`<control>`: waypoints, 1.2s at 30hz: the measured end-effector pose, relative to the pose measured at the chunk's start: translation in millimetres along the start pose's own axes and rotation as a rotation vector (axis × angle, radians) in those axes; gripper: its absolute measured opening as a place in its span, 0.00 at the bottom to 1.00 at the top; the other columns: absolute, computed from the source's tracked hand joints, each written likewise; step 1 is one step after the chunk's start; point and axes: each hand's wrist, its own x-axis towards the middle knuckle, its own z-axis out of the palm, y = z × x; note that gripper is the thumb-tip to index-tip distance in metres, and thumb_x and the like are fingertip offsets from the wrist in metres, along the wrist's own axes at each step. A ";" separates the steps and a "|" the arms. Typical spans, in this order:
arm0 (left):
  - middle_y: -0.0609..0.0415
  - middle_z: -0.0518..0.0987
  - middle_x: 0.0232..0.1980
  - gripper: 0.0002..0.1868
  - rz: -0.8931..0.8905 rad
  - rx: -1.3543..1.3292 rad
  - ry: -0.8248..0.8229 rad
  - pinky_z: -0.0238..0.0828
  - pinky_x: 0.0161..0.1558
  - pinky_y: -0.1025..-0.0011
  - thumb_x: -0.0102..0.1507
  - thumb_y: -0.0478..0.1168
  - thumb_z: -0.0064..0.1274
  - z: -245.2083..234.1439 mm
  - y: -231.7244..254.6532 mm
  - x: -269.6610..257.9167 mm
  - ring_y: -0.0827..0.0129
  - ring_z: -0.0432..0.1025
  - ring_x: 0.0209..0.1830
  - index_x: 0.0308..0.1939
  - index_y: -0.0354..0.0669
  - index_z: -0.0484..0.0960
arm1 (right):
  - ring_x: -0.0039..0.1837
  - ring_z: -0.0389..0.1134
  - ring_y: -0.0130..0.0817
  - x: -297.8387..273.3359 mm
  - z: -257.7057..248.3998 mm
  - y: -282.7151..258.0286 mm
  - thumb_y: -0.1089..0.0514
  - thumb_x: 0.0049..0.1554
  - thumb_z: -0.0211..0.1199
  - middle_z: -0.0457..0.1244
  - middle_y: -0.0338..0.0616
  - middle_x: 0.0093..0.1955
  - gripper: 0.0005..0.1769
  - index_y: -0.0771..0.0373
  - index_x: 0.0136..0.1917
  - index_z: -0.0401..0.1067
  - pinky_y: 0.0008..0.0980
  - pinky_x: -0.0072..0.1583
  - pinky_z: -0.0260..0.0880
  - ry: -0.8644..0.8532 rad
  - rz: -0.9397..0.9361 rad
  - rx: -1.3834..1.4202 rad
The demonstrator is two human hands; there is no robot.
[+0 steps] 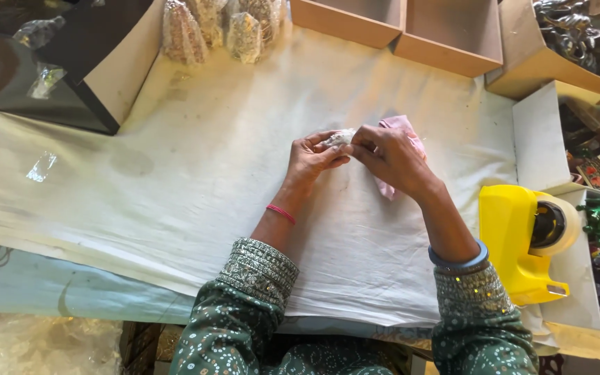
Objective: The person wipes a small figurine with a cloth and then wraps it in bubble wrap and pink tissue paper.
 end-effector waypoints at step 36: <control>0.45 0.85 0.46 0.24 0.025 0.045 -0.071 0.85 0.48 0.71 0.62 0.37 0.64 1.5 12.6 -3.1 0.68 0.82 0.43 0.59 0.29 0.80 | 0.34 0.67 0.25 13.8 7.8 16.3 0.55 0.56 0.74 0.68 0.44 0.33 0.21 0.69 0.57 0.72 0.28 0.39 0.69 0.107 0.122 0.005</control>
